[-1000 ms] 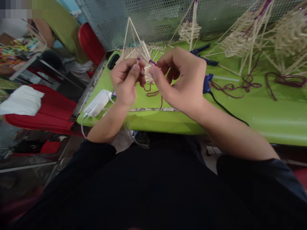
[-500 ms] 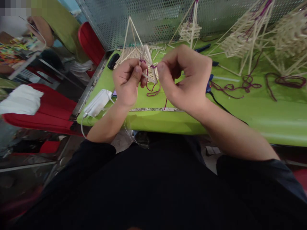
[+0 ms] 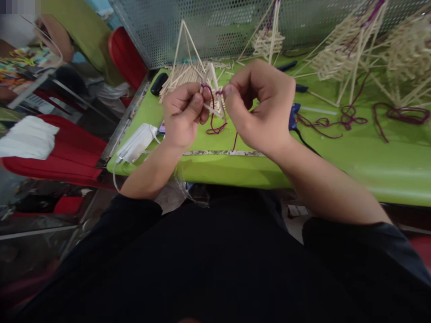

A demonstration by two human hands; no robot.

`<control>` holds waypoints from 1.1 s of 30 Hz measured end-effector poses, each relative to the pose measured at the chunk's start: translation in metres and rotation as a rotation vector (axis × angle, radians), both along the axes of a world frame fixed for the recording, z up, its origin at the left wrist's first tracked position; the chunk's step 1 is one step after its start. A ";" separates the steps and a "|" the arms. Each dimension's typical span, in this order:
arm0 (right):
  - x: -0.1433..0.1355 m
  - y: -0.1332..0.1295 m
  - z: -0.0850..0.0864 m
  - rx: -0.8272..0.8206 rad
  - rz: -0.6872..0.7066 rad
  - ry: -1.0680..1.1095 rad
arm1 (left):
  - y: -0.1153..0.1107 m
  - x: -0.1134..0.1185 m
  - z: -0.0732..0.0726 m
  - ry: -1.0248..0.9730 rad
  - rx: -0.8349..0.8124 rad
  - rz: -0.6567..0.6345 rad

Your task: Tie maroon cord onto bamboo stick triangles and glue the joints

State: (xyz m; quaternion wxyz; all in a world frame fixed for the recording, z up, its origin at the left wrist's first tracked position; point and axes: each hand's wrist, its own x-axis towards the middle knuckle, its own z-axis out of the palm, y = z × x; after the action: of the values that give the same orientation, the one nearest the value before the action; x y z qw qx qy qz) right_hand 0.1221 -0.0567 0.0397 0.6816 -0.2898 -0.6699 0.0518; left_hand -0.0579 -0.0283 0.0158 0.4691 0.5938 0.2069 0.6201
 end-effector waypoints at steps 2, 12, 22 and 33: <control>0.000 -0.001 0.000 -0.033 0.014 0.001 | 0.000 0.000 -0.001 0.003 -0.018 -0.010; 0.003 0.004 -0.008 -0.188 0.308 -0.004 | -0.006 -0.001 0.009 -0.152 -0.312 -0.385; 0.006 -0.005 0.002 -0.425 0.466 -0.032 | -0.010 -0.002 0.013 -0.212 -0.390 -0.427; 0.014 0.011 0.001 -0.323 0.191 -0.246 | -0.003 -0.003 0.014 -0.127 -0.524 -0.351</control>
State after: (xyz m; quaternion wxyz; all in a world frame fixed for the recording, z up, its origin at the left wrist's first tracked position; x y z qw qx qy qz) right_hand 0.1364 -0.0458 0.0405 0.5314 -0.3348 -0.7554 0.1868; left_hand -0.0609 -0.0315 0.0296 0.7178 0.4394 0.2243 0.4914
